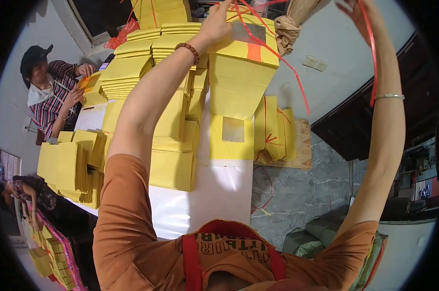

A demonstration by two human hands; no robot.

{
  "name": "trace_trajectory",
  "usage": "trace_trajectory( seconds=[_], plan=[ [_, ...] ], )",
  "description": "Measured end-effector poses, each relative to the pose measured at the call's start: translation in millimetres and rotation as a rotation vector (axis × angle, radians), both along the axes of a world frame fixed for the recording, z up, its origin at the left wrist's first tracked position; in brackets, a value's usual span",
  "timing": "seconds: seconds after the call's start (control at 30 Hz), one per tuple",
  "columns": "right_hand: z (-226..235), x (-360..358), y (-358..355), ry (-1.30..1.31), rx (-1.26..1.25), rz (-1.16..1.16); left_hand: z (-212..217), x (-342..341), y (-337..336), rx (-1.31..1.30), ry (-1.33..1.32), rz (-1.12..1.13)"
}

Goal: Fold and stack yellow paper sheets with foil insets.

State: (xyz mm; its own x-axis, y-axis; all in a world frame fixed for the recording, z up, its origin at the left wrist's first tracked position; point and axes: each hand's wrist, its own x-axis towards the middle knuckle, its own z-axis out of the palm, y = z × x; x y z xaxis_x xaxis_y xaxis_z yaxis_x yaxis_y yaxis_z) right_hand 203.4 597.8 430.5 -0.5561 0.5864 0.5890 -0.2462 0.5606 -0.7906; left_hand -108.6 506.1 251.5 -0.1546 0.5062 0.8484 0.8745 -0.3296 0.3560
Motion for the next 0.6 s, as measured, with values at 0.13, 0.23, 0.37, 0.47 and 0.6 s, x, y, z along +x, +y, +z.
trace_trajectory(
  seconds=[0.13, 0.23, 0.37, 0.47, 0.6],
  plan=[
    [-70.1, -18.5, 17.0, -0.495, -0.103, -0.254, 11.2, -23.2, -14.3, -0.126, 0.082, 0.065],
    [-121.6, -63.8, -6.0, -0.714, 0.037, -0.288, -8.1, -33.7, -6.9, -0.412, 0.077, 0.014],
    [-167.3, -104.7, 5.5, -0.620, 0.079, -0.262, -15.7, -25.2, -0.7, -0.512, 0.186, 0.122],
    [-164.9, -122.1, -9.2, -0.693, 0.067, -0.228, -7.5, -26.8, -5.4, -0.529, 0.296, 0.102],
    [-162.4, -126.6, -10.2, -0.794, -0.035, -0.119, 3.5, -27.2, -2.4, -0.539, 0.523, 0.206]
  ],
)
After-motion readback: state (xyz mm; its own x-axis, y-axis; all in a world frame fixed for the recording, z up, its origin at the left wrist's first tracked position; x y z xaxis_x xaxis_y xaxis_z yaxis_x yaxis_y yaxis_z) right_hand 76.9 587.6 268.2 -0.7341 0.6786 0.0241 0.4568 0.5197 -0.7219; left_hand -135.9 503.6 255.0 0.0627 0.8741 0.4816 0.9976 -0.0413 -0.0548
